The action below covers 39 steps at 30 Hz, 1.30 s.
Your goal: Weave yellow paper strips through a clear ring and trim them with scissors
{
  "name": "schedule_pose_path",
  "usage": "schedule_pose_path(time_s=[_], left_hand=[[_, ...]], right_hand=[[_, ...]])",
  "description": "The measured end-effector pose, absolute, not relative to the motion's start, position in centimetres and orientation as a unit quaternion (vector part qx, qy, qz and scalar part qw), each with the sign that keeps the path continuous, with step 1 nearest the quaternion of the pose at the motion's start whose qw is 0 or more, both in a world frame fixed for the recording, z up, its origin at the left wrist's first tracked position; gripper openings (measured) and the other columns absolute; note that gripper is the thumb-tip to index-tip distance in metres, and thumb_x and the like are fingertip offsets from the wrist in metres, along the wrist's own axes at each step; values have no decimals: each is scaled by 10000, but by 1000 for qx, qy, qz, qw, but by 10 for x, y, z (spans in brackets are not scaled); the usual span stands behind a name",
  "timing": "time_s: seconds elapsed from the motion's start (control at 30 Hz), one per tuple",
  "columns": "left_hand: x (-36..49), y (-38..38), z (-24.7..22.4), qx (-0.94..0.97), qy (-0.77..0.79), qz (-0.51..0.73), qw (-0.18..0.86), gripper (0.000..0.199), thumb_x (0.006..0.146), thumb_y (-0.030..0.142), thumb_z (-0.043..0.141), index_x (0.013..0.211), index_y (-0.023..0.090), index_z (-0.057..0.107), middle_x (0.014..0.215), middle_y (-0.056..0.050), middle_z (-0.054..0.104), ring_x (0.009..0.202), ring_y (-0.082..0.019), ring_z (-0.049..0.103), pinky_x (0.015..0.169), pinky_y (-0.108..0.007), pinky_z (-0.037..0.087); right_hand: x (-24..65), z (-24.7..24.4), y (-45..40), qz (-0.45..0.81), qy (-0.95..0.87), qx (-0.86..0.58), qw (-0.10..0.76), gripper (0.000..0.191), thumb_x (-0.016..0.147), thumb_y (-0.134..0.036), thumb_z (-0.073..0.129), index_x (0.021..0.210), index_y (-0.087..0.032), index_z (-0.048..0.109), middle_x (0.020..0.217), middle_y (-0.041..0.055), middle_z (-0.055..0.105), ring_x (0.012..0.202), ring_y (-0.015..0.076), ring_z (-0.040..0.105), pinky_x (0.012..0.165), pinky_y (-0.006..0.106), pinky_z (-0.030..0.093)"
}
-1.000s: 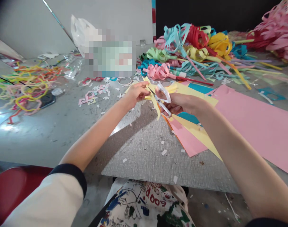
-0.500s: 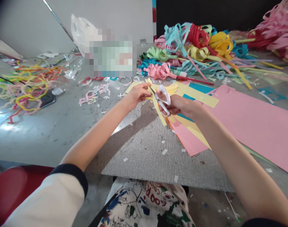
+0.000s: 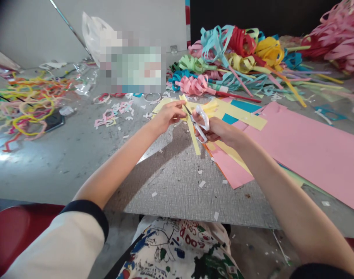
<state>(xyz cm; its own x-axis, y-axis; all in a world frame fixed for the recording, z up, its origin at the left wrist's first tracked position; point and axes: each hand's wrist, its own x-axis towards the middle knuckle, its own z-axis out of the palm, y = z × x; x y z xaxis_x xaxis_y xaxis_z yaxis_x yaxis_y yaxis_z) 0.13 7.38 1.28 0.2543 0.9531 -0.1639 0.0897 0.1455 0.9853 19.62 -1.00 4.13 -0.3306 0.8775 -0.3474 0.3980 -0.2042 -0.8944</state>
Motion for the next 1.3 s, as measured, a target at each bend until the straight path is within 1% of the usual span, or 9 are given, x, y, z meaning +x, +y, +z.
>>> schedule_pose_path(time_s=[0.1,0.23,0.37,0.47,0.6,0.77,0.93,1.1,1.3], left_hand=[[1,75,11,540,480,372,583,674,664,125,684,1331,208,729,908,-16,728,922,-170,716,861,-317,525],[2,74,11,530,478,381,588,649,659,102,692,1297,204,750,860,-8,717,894,-169,711,863,-329,527],[2,74,12,522,476,383,595,676,647,85,697,1310,204,755,793,-6,693,903,-188,720,864,-346,527],[2,75,12,522,479,381,594,681,652,92,690,1318,216,756,802,-9,702,920,-193,725,863,-340,531],[3,76,11,523,480,382,592,666,661,104,681,1314,221,750,858,-17,735,927,-187,725,865,-327,534],[3,73,13,525,487,378,586,650,672,121,666,1310,222,741,861,-17,734,936,-187,722,874,-323,531],[3,72,12,521,479,381,595,648,661,115,676,1299,212,740,844,4,711,893,-166,706,883,-314,530],[3,73,12,519,481,380,595,638,639,104,682,1266,208,746,809,-2,681,874,-166,692,840,-307,519],[2,71,14,523,478,373,599,705,636,115,678,1336,187,722,792,19,658,864,-152,681,846,-286,518]], right_hand=[[195,43,-12,552,-594,-542,221,755,809,-942,647,745,-213,460,676,35,524,560,82,272,575,319,144],[193,45,-13,556,-594,-534,228,783,777,-957,669,727,-188,528,674,30,514,542,60,227,576,315,99],[193,43,-12,568,-575,-537,241,776,711,-944,739,747,-209,495,673,45,512,557,84,287,566,308,73],[194,39,-11,566,-583,-532,238,755,773,-938,689,748,-211,487,675,57,520,565,96,303,560,306,78],[195,38,-10,561,-595,-528,230,747,851,-926,619,743,-194,522,678,59,523,562,88,278,564,316,81],[194,39,-11,562,-596,-527,227,746,831,-928,633,714,-201,508,641,46,509,551,81,212,574,324,75],[193,40,-11,557,-589,-539,228,735,870,-908,614,705,-201,503,640,63,535,542,84,244,552,313,99],[192,38,-10,565,-592,-525,235,720,928,-869,598,709,-188,513,640,51,520,528,68,244,541,302,89],[193,30,-6,567,-576,-535,246,668,1013,-785,539,717,-188,495,637,55,520,520,66,252,494,265,89]])
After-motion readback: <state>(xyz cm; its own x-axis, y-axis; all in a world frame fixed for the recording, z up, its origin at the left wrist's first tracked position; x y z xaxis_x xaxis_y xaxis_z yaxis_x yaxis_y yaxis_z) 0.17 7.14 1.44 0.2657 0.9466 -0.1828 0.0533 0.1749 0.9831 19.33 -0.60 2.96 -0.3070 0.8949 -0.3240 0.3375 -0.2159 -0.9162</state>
